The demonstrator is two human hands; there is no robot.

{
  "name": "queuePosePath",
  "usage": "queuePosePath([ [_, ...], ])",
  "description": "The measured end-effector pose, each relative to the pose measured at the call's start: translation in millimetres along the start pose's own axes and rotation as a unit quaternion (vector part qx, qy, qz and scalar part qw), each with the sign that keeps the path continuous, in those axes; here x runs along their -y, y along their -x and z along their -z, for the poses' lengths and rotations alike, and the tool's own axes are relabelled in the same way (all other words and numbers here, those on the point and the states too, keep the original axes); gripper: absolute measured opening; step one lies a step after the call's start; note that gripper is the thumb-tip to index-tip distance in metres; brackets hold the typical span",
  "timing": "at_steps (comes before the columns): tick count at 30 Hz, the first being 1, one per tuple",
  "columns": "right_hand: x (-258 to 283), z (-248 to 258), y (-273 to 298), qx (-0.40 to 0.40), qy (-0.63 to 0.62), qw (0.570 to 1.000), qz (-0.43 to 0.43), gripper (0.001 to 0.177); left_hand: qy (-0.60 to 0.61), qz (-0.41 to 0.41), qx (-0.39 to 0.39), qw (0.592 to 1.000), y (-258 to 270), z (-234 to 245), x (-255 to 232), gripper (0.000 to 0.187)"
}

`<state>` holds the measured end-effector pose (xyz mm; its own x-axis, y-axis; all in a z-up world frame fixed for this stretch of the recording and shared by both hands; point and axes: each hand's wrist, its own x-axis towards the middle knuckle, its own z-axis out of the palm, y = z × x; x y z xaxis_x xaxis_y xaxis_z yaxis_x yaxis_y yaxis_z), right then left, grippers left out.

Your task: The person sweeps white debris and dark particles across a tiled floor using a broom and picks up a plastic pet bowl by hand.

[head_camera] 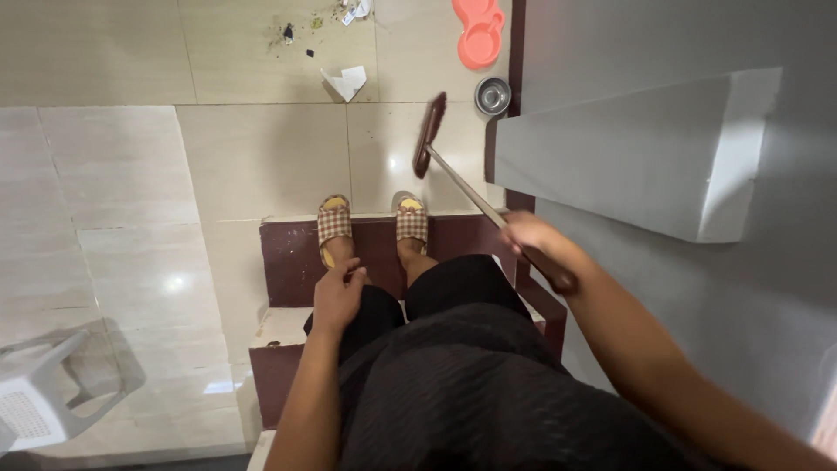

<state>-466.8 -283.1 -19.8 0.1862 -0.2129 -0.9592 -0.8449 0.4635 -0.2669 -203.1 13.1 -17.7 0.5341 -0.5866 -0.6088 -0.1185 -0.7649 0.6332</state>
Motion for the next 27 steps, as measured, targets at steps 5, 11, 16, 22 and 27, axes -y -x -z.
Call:
queuePosePath([
  [5,-51,8,37,-0.014,-0.123,0.992,-0.035,0.013,0.000,-0.015,-0.009,1.000,8,-7,-12,0.037],
  [11,-22,5,-16,-0.069,0.105,0.991,-0.037,0.024,-0.008,-0.011,-0.018,1.000,3,-3,-22,0.036],
  [16,9,-4,-47,-0.083,0.200,0.976,-0.002,0.015,-0.037,-0.002,-0.005,0.999,-1,-1,-27,0.036],
  [22,-29,8,-41,-0.030,0.148,0.986,0.067,0.021,-0.031,0.006,0.017,0.999,3,-8,-30,0.037],
  [27,-89,13,-5,-0.032,0.098,0.995,0.006,0.020,-0.027,-0.014,0.010,0.999,4,-12,-31,0.037],
])
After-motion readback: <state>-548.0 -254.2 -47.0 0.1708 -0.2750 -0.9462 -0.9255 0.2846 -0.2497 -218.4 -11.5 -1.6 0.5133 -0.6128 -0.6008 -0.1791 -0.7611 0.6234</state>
